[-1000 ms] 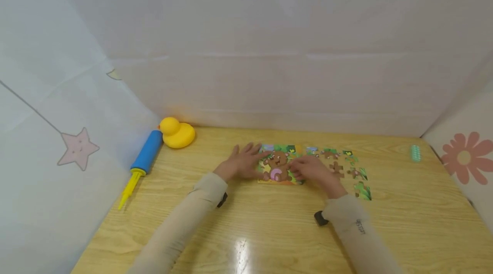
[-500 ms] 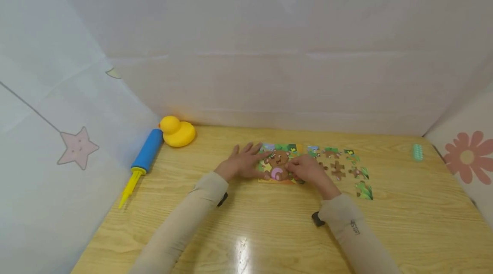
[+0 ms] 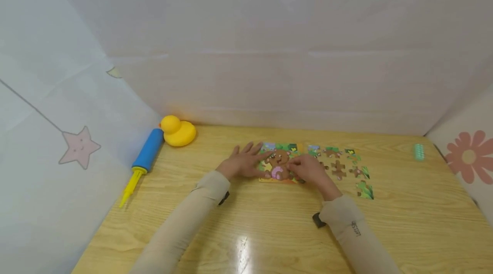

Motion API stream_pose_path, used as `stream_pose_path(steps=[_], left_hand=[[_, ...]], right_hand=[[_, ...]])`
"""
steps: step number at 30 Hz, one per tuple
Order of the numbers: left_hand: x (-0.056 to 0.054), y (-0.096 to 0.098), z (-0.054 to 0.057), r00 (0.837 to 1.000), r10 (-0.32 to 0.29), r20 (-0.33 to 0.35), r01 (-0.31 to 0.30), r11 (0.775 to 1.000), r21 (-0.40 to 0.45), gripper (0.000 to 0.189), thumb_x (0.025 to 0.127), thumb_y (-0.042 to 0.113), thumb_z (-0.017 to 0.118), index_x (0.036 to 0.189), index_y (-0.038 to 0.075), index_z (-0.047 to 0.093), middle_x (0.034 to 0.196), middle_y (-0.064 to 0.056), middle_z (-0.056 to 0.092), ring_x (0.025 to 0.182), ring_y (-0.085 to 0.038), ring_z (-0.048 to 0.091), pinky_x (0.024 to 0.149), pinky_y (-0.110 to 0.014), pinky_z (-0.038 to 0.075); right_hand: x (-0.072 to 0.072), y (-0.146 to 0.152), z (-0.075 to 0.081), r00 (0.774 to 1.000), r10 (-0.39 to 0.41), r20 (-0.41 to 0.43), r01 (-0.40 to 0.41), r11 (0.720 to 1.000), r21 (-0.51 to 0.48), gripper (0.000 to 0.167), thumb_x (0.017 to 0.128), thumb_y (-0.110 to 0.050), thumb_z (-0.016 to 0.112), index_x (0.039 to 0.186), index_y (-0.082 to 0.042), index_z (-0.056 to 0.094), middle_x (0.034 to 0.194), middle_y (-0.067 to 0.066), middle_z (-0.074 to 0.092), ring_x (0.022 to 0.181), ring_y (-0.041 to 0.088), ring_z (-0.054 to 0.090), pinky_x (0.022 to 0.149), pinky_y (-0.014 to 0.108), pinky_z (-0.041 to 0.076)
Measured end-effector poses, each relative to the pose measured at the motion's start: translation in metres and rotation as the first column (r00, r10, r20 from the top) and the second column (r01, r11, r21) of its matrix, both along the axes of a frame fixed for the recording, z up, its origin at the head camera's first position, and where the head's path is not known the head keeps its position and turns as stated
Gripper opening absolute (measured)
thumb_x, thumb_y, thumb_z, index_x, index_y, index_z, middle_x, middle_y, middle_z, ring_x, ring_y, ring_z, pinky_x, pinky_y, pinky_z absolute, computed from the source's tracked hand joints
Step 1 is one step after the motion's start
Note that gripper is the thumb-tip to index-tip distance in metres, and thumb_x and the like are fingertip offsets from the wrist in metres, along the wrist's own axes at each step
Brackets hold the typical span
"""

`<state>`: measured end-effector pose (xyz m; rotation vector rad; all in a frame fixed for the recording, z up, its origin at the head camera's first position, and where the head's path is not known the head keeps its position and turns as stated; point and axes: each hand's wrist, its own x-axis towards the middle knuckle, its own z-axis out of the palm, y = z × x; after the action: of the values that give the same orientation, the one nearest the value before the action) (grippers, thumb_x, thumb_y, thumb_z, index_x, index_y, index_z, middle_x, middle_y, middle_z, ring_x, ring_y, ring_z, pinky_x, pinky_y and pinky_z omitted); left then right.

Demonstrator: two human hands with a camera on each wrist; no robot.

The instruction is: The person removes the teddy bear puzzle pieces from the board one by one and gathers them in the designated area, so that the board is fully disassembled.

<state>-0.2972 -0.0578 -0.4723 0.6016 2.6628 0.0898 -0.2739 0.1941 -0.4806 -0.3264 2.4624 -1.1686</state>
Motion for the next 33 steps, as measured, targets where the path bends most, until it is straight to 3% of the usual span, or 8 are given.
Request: stream_pose_path(steps=[8, 14, 21, 27, 30, 33], left_hand=[[-0.001, -0.001, -0.001, 1.000, 0.001, -0.014, -0.001, 1.000, -0.009, 0.088, 0.087, 0.083, 0.044, 0.160, 0.050, 0.006, 0.173, 0.003, -0.003, 0.160, -0.031, -0.001, 0.123, -0.068, 0.002], [-0.001, 0.000, -0.002, 1.000, -0.006, -0.028, 0.005, 1.000, -0.024, 0.088, 0.087, 0.083, 0.043, 0.160, 0.050, 0.006, 0.173, 0.004, -0.002, 0.160, -0.030, -0.001, 0.123, -0.068, 0.003], [-0.003, -0.001, -0.006, 1.000, 0.012, 0.000, -0.012, 1.000, -0.001, 0.089, 0.085, 0.085, 0.045, 0.158, 0.054, 0.005, 0.173, 0.006, -0.005, 0.160, -0.029, -0.003, 0.124, -0.068, 0.000], [-0.007, 0.000, -0.013, 1.000, 0.017, 0.001, -0.017, 1.000, 0.006, 0.090, 0.082, 0.088, 0.045, 0.156, 0.058, 0.004, 0.172, 0.009, -0.007, 0.161, -0.028, -0.003, 0.123, -0.069, 0.000], [-0.003, -0.001, -0.007, 1.000, 0.012, -0.002, -0.012, 1.000, 0.000, 0.089, 0.084, 0.086, 0.045, 0.158, 0.055, 0.005, 0.173, 0.007, -0.005, 0.161, -0.028, -0.002, 0.124, -0.068, 0.001], [-0.001, -0.001, -0.004, 1.000, 0.008, -0.011, -0.008, 1.000, -0.010, 0.089, 0.086, 0.084, 0.046, 0.159, 0.054, 0.005, 0.173, 0.006, -0.004, 0.161, -0.028, -0.002, 0.124, -0.068, 0.002]], right_hand=[[0.001, 0.000, -0.001, 1.000, -0.026, -0.004, 0.026, 1.000, -0.016, 0.029, 0.104, -0.017, 0.056, 0.127, -0.005, 0.068, 0.115, 0.016, 0.072, 0.079, 0.018, 0.067, 0.068, 0.032, 0.055], [0.000, -0.001, -0.004, 0.999, -0.043, 0.026, 0.045, 0.996, -0.078, 0.023, 0.101, -0.007, 0.054, 0.121, -0.004, 0.065, 0.106, 0.016, 0.071, 0.069, 0.019, 0.055, 0.062, 0.031, 0.046], [0.002, 0.002, -0.006, 0.999, -0.021, 0.031, 0.025, 0.989, -0.147, 0.021, 0.101, -0.005, 0.053, 0.119, -0.001, 0.063, 0.104, 0.017, 0.069, 0.068, 0.019, 0.051, 0.061, 0.031, 0.045], [0.002, 0.006, -0.004, 0.998, -0.035, 0.050, 0.044, 0.981, -0.188, 0.027, 0.100, -0.006, 0.051, 0.124, -0.002, 0.063, 0.122, 0.021, 0.067, 0.086, 0.022, 0.061, 0.071, 0.034, 0.055], [0.001, 0.009, -0.003, 0.998, -0.034, 0.053, 0.044, 0.979, -0.198, 0.028, 0.102, -0.009, 0.052, 0.127, -0.002, 0.062, 0.126, 0.021, 0.065, 0.097, 0.025, 0.064, 0.076, 0.037, 0.058], [0.000, 0.010, -0.004, 0.997, -0.033, 0.065, 0.046, 0.975, -0.215, 0.030, 0.103, -0.012, 0.054, 0.130, 0.000, 0.060, 0.123, 0.021, 0.065, 0.097, 0.024, 0.066, 0.079, 0.038, 0.061]])
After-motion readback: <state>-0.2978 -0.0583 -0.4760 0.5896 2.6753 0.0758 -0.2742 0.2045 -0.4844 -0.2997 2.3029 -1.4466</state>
